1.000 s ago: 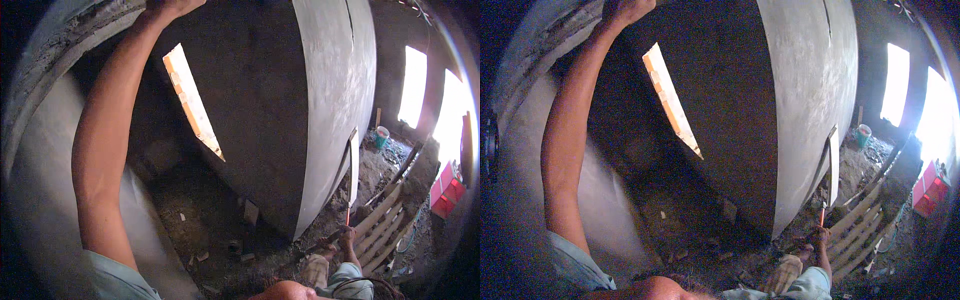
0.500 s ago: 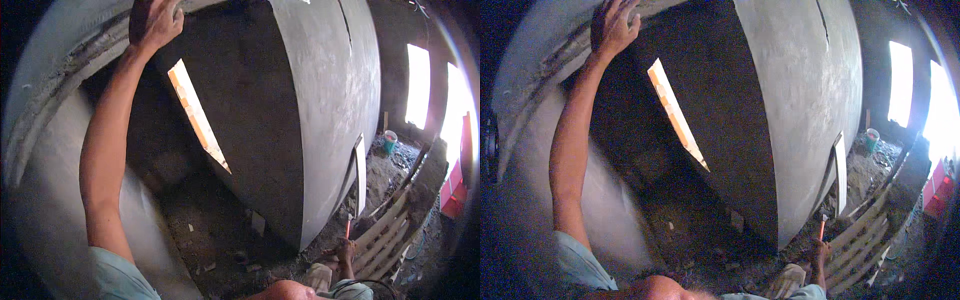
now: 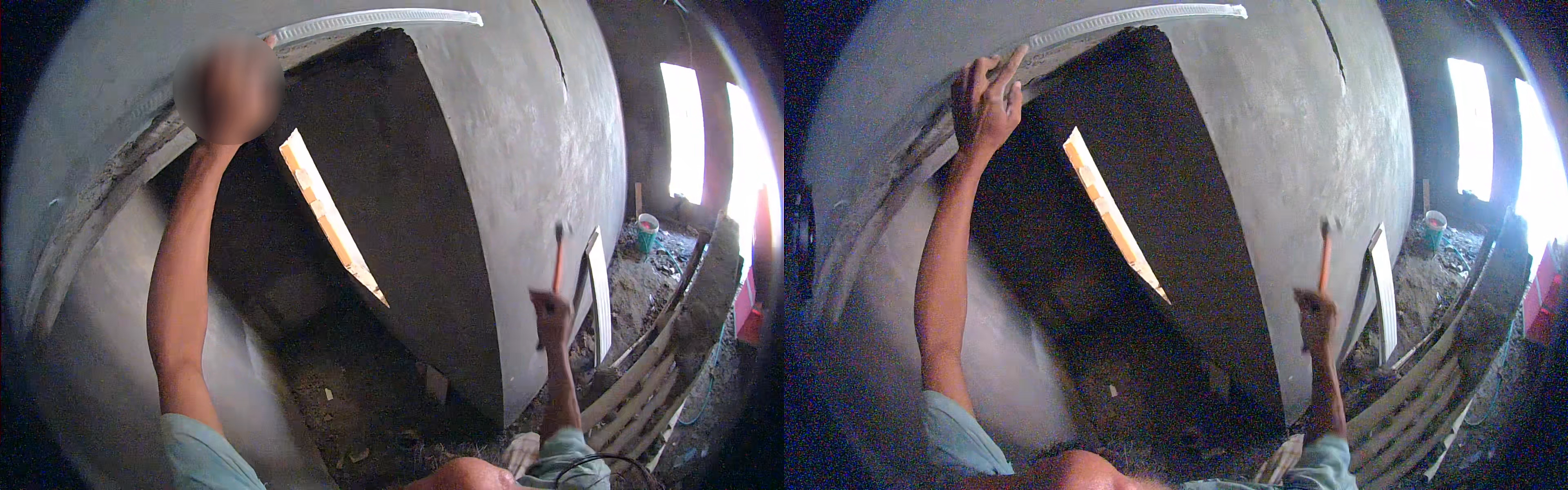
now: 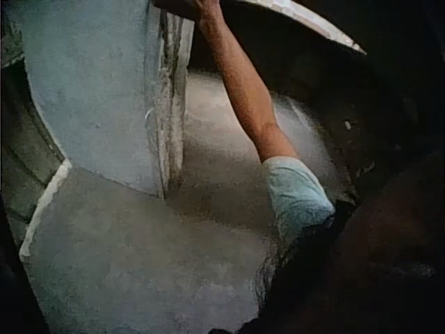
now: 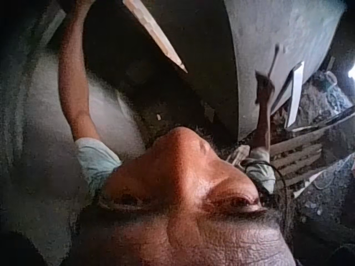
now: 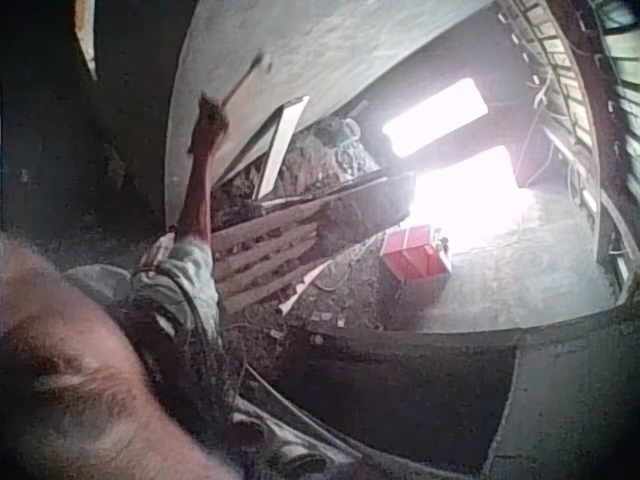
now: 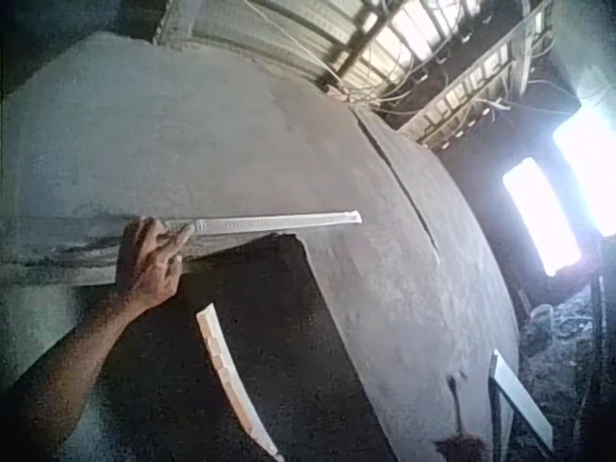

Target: The person positions a long metal corner bead onto the top edge of a doorway and secures it into the concrete using a hammer.

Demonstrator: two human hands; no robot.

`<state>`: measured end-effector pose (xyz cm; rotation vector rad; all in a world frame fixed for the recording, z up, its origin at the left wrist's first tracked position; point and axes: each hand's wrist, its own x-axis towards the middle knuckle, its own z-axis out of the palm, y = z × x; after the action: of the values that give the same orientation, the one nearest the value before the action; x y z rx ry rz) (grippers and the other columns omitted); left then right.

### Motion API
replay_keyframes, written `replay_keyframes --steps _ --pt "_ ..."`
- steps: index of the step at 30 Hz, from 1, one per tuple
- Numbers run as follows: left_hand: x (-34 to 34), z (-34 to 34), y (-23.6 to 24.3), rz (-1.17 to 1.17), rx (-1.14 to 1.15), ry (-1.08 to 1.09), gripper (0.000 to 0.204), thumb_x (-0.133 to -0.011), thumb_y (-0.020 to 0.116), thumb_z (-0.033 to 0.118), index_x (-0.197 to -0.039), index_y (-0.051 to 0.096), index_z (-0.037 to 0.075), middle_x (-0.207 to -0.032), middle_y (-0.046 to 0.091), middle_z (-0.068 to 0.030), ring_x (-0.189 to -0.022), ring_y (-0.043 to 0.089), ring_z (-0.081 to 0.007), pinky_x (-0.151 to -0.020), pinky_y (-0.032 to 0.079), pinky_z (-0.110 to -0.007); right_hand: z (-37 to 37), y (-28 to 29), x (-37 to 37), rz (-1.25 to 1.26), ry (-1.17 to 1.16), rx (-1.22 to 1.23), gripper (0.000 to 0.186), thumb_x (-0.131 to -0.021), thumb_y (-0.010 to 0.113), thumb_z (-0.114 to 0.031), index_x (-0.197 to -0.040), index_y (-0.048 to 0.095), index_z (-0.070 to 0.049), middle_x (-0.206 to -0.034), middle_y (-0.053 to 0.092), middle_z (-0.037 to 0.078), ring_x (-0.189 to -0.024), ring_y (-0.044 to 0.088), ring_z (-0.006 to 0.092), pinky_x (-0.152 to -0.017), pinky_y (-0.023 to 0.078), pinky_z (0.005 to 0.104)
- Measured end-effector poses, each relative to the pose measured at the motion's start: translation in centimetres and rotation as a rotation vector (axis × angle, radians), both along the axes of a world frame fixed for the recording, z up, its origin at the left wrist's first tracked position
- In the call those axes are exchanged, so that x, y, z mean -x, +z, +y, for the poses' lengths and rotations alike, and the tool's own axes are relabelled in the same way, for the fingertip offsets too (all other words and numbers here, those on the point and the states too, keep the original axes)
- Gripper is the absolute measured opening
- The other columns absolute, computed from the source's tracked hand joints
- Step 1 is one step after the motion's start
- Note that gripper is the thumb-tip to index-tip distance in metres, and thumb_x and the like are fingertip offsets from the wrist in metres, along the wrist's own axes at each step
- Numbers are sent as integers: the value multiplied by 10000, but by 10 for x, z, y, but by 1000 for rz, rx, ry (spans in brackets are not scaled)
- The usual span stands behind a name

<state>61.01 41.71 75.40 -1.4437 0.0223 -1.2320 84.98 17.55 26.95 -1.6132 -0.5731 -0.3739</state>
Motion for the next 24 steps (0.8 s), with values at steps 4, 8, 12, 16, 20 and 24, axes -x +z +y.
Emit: replay_keyframes --steps 4,8,12,16,20,24 --pt "5 3 -2 -20 -6 3 605 -753 637 147 -1326 511 291 -1027 514 -80 -952 503 -278 -849 423 -427 47 167 -51 -270 47 -33 198 -857 612 -166 -1023 696 -99 -778 681 138 -577 581 173 -606 483 360" --pt "9 4 -4 -49 -26 25 601 -756 629 144 -1325 511 295 -1023 510 -85 -981 502 -287 -873 418 -431 85 324 -75 -610 38 -271 314 -835 542 -67 -1096 681 -170 -855 697 115 -622 647 216 -611 517 358" --pt "3 3 -1 -51 -30 29 597 -763 613 133 -1326 509 304 -1041 525 -95 -1010 500 -299 -892 414 -436 120 417 -122 -856 -49 -349 304 -846 488 -57 -1063 690 -123 -886 697 123 -734 685 246 -666 547 377" --pt "3 -4 -4 -34 27 50 547 -793 616 189 -1323 522 292 -1079 574 -135 -1021 509 -318 -953 376 -451 145 447 -143 -696 60 -444 336 -816 555 -32 -1107 681 -143 -852 681 162 -643 642 226 -640 519 369" --pt "6 -4 -6 -40 -6 59 532 -792 616 185 -1310 538 275 -1062 564 -126 -1017 510 -310 -953 374 -449 154 451 -148 -811 -35 -332 295 -812 541 -46 -1052 698 -112 -736 654 150 -622 640 227 -609 519 381" --pt "-2 -10 -6 -13 45 -5 538 -750 624 149 -1273 570 265 -1053 531 -94 -989 491 -298 -866 401 -434 155 443 -158 -795 22 -415 278 -818 526 -51 -1023 705 -105 -643 611 150 -614 638 226 -612 517 386"
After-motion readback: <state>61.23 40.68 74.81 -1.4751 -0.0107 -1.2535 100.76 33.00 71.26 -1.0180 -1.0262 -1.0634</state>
